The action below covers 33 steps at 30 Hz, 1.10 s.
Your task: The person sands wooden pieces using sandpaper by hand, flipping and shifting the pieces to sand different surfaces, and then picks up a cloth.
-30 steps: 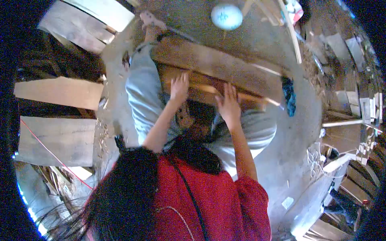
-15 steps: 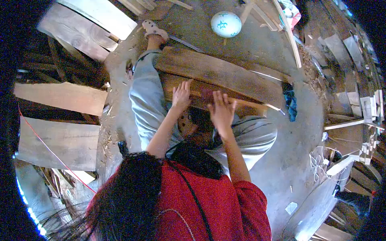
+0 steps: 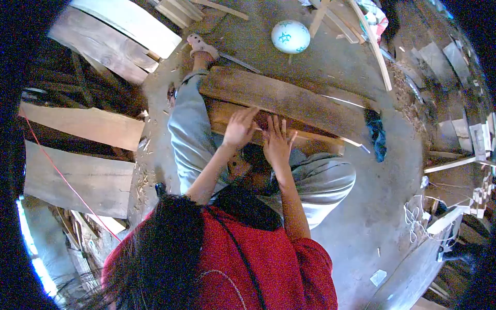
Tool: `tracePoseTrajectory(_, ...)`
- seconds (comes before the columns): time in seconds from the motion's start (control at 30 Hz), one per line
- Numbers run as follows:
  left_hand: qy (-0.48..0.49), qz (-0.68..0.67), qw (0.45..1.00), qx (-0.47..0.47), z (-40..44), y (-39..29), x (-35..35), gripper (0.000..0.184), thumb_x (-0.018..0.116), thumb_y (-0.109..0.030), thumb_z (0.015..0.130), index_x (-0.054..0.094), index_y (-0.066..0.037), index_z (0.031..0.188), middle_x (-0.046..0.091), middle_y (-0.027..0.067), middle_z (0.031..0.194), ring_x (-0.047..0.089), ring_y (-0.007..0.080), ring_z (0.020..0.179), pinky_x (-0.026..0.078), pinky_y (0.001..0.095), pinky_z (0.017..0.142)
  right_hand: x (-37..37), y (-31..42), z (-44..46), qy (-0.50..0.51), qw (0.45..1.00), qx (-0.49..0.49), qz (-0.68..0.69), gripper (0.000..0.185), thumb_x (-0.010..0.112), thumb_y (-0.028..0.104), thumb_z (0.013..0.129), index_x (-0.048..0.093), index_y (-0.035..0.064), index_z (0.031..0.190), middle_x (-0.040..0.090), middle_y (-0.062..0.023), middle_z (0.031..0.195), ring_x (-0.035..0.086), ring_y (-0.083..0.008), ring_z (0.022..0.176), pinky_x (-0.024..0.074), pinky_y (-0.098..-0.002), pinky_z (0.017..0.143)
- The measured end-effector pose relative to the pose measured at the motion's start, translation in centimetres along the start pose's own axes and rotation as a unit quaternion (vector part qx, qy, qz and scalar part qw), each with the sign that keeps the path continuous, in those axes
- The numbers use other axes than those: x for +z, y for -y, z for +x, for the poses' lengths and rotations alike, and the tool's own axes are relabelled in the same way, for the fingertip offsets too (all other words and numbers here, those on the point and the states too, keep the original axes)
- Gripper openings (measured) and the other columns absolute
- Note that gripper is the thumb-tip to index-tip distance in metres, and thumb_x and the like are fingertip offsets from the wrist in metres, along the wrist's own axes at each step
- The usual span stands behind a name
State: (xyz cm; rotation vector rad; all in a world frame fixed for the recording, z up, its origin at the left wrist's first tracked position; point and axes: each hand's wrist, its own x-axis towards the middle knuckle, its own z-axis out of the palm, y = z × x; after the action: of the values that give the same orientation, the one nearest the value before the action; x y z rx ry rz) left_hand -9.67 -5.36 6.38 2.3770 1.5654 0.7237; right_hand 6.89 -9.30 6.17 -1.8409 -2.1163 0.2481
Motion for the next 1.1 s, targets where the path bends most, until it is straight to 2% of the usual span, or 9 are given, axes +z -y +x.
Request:
tracePoseTrajectory(0.1,0.029,0.065,0.996,0.059,0.2,-2.0,2.2,0.070,0.057,-0.034,0.085,0.026,-0.012,0.145,0.030,0.0124,0.148,0.035,0.0292,0.132,0.025,0.0449,0.110,-1.0,-0.9,0.3,-0.052,0.996,0.043,0.063,0.049,0.038,0.032,0.097,0.031,0.0198,0.144,0.028,-0.0039,0.150,0.021,-0.0255,0.140,0.0056,-0.0625,0.108)
tracePoseTrajectory(0.2,0.031,0.163,0.979,0.116,-0.6,-3.7,3.6,0.069,0.052,-0.042,0.088,0.027,-0.010,0.144,0.034,0.0121,0.145,0.034,0.0261,0.133,0.024,0.0456,0.110,-0.5,-4.3,-0.5,-0.063,0.991,0.106,0.052,0.047,0.035,0.034,0.098,0.034,0.0208,0.143,0.027,-0.0044,0.151,0.021,-0.0259,0.140,0.0066,-0.0627,0.108)
tracePoseTrajectory(0.47,-0.007,0.262,0.964,-0.050,-3.7,1.8,2.4,0.074,0.043,-0.055,0.088,0.028,-0.010,0.144,0.025,0.0099,0.151,0.024,0.0235,0.139,0.015,0.0462,0.113,0.2,-4.4,-0.9,-0.041,0.985,0.164,0.043,0.050,0.026,0.040,0.099,0.033,0.0158,0.143,0.023,-0.0073,0.152,0.019,-0.0277,0.140,0.0084,-0.0626,0.108)
tracePoseTrajectory(0.6,-0.044,0.128,0.987,-0.088,-3.4,0.4,3.6,0.078,0.040,-0.057,0.089,0.026,-0.005,0.144,0.019,0.0118,0.153,0.018,0.0242,0.141,0.011,0.0494,0.113,0.2,-4.5,-0.9,-0.040,0.985,0.161,0.044,0.051,0.024,0.041,0.099,0.032,0.0153,0.143,0.023,-0.0088,0.151,0.018,-0.0292,0.141,0.0092,-0.0646,0.107)
tracePoseTrajectory(0.73,-0.005,0.134,0.989,0.056,-1.6,-4.6,5.0,0.073,0.044,-0.057,0.087,0.026,-0.018,0.146,0.020,0.0115,0.152,0.022,0.0253,0.140,0.019,0.0487,0.111,0.7,-4.8,-1.0,-0.041,0.985,0.162,0.043,0.050,0.026,0.040,0.099,0.032,0.0168,0.143,0.022,-0.0076,0.152,0.018,-0.0287,0.141,0.0085,-0.0661,0.106)
tracePoseTrajectory(0.77,-0.004,0.182,0.980,0.075,-1.4,-4.8,5.0,0.076,0.046,-0.061,0.084,0.022,-0.026,0.147,0.023,0.0159,0.150,0.026,0.0311,0.137,0.021,0.0477,0.111,1.0,-5.0,-1.0,-0.041,0.986,0.161,0.037,0.050,0.026,0.040,0.099,0.032,0.0181,0.143,0.022,-0.0069,0.152,0.018,-0.0284,0.141,0.0083,-0.0666,0.106)
tracePoseTrajectory(0.87,0.014,0.118,0.990,0.080,-2.2,-2.1,4.3,0.075,0.048,-0.060,0.083,0.025,-0.028,0.146,0.025,0.0188,0.148,0.027,0.0338,0.136,0.022,0.0496,0.110,0.2,-4.6,-1.0,-0.034,0.984,0.163,0.059,0.050,0.026,0.039,0.099,0.031,0.0168,0.144,0.022,-0.0071,0.152,0.018,-0.0282,0.141,0.0072,-0.0658,0.106)
tracePoseTrajectory(1.03,-0.078,0.217,0.969,-0.088,-5.5,3.2,1.5,0.078,0.048,-0.052,0.087,0.028,-0.001,0.142,0.026,0.0224,0.147,0.026,0.0366,0.136,0.020,0.0527,0.110,0.9,-4.6,-0.9,-0.076,0.985,0.146,0.054,0.049,0.032,0.037,0.098,0.035,0.0139,0.142,0.025,-0.0090,0.151,0.019,-0.0279,0.140,0.0120,-0.0608,0.108)
tracePoseTrajectory(1.1,-0.087,0.210,0.967,-0.118,-4.6,1.8,2.7,0.079,0.048,-0.053,0.086,0.029,-0.001,0.142,0.027,0.0231,0.146,0.026,0.0370,0.136,0.019,0.0529,0.110,1.0,-4.7,-1.0,-0.074,0.986,0.146,0.030,0.049,0.034,0.037,0.098,0.035,0.0140,0.142,0.026,-0.0094,0.151,0.020,-0.0284,0.140,0.0119,-0.0617,0.108)
